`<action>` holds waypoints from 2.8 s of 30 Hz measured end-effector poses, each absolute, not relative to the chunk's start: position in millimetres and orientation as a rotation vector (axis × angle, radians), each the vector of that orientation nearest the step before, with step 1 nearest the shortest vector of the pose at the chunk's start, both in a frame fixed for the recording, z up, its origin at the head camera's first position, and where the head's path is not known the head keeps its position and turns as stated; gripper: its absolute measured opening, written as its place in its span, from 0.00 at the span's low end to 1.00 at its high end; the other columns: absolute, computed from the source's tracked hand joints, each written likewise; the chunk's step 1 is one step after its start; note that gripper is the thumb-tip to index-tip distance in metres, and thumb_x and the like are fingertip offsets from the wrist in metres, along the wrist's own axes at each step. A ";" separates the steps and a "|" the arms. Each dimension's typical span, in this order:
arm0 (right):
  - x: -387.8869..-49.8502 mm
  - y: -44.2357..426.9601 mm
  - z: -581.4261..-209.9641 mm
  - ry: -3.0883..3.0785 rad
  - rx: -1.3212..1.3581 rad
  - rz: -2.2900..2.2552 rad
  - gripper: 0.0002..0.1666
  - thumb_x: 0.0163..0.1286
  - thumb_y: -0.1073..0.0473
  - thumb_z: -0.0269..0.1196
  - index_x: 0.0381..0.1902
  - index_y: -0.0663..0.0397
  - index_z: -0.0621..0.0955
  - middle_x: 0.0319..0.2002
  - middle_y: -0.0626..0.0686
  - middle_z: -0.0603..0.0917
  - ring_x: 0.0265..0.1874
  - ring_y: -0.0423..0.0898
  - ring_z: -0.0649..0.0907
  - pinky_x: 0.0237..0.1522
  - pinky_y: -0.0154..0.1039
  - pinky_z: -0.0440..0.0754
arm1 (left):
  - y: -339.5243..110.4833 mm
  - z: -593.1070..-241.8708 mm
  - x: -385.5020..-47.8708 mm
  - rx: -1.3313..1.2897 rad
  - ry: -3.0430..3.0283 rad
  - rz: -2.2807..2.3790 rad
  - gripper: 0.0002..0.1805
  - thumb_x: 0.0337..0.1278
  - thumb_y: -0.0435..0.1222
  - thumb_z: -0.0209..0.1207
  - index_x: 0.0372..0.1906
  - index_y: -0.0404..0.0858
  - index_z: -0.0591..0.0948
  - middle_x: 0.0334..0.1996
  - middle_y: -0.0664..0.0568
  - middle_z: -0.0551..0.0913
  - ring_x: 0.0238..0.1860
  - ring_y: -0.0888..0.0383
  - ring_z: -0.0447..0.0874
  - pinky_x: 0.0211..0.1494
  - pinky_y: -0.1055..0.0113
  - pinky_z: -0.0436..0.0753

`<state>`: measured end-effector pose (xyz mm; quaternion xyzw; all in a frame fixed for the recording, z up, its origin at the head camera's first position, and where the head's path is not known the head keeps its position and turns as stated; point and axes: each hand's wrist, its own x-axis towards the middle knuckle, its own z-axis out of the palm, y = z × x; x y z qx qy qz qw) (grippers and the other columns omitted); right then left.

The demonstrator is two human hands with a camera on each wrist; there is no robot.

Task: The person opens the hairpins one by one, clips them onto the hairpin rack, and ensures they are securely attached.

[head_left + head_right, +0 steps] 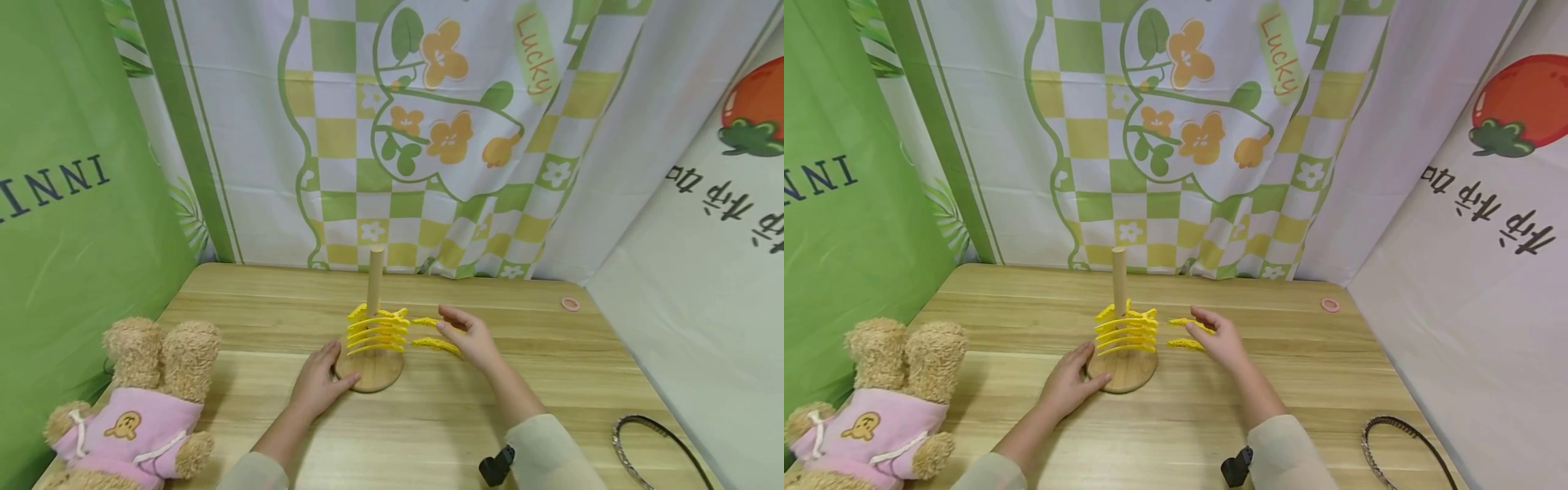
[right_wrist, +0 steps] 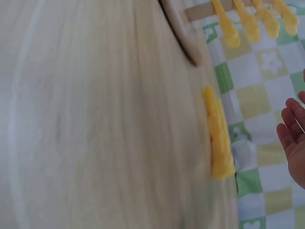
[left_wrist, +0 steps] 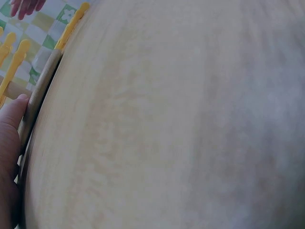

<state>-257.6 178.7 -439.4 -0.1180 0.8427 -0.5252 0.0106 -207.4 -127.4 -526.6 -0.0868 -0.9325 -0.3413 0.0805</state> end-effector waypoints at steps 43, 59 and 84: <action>-266.8 231.1 -498.9 2.834 -0.245 -1.107 0.29 0.62 0.57 0.70 0.59 0.62 0.79 0.59 0.65 0.79 0.62 0.64 0.75 0.67 0.61 0.71 | -127.0 -525.7 -209.3 -0.254 -2.799 -1.023 0.44 0.55 0.52 0.65 0.67 0.26 0.68 0.70 0.35 0.68 0.71 0.38 0.64 0.76 0.42 0.61; -260.0 232.2 -483.8 2.713 -0.147 -1.342 0.27 0.66 0.59 0.66 0.61 0.64 0.75 0.57 0.66 0.79 0.58 0.61 0.79 0.63 0.55 0.77 | -127.7 -528.2 -208.9 -0.258 -2.794 -1.017 0.44 0.55 0.53 0.64 0.67 0.26 0.68 0.69 0.34 0.68 0.71 0.38 0.65 0.76 0.43 0.61; -251.3 203.4 -406.5 2.651 -0.291 -1.672 0.27 0.69 0.58 0.64 0.63 0.63 0.75 0.53 0.65 0.82 0.44 0.37 0.82 0.45 0.24 0.83 | -127.6 -526.9 -207.2 -0.249 -2.808 -1.031 0.44 0.55 0.53 0.64 0.68 0.26 0.68 0.70 0.35 0.67 0.72 0.38 0.63 0.77 0.43 0.59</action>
